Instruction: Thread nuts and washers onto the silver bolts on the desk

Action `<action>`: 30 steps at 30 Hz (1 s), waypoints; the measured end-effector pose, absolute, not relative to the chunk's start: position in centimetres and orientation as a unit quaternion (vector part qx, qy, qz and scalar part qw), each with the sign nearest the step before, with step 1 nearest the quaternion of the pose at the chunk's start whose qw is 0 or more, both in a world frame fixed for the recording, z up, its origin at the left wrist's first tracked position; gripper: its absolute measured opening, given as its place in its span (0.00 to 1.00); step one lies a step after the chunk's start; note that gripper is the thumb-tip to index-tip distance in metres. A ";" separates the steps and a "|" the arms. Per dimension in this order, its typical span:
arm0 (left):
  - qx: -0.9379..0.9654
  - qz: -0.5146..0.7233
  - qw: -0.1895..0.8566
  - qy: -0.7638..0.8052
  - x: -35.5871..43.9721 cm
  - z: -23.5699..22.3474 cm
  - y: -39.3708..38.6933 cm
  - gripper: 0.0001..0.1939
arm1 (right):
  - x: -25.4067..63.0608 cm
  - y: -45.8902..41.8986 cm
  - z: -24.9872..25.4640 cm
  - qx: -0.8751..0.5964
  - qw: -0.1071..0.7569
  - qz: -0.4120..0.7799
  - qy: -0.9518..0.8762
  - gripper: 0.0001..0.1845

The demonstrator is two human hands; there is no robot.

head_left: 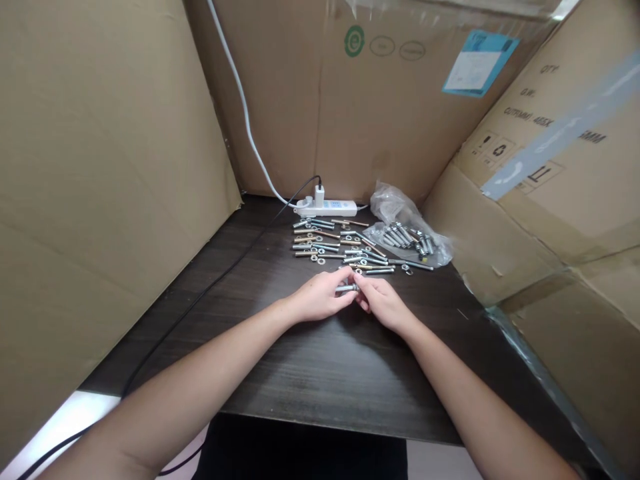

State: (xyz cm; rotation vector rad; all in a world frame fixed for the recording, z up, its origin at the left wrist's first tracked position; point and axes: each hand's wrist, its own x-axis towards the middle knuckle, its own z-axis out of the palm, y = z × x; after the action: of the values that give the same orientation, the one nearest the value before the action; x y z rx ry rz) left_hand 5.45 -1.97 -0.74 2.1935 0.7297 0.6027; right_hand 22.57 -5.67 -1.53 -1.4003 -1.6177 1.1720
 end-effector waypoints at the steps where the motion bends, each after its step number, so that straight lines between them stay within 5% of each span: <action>1: 0.855 0.234 0.365 0.286 5.4 -0.7 -1.9 0.09 | 22.7 -5.7 -1.4 -0.533 0.345 0.443 -0.633 0.28; 6: 0.861 0.222 0.344 0.302 5.4 -0.8 -1.9 0.10 | 23.2 -5.6 -1.3 -0.493 0.347 0.429 -0.672 0.21; 20: 0.876 0.188 0.315 0.314 4.9 0.1 -2.2 0.10 | 22.0 -5.4 -2.5 -0.524 0.390 0.451 -0.608 0.29; 30: 0.862 0.202 0.327 0.330 5.0 -0.2 -1.6 0.08 | 22.9 -5.0 -1.7 -0.493 0.369 0.446 -0.649 0.19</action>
State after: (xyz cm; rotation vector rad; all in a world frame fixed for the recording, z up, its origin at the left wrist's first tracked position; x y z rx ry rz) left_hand 4.96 -1.63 -0.15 2.2595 0.8646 0.5288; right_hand 22.92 -5.04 -1.70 -1.2655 -1.6663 1.1458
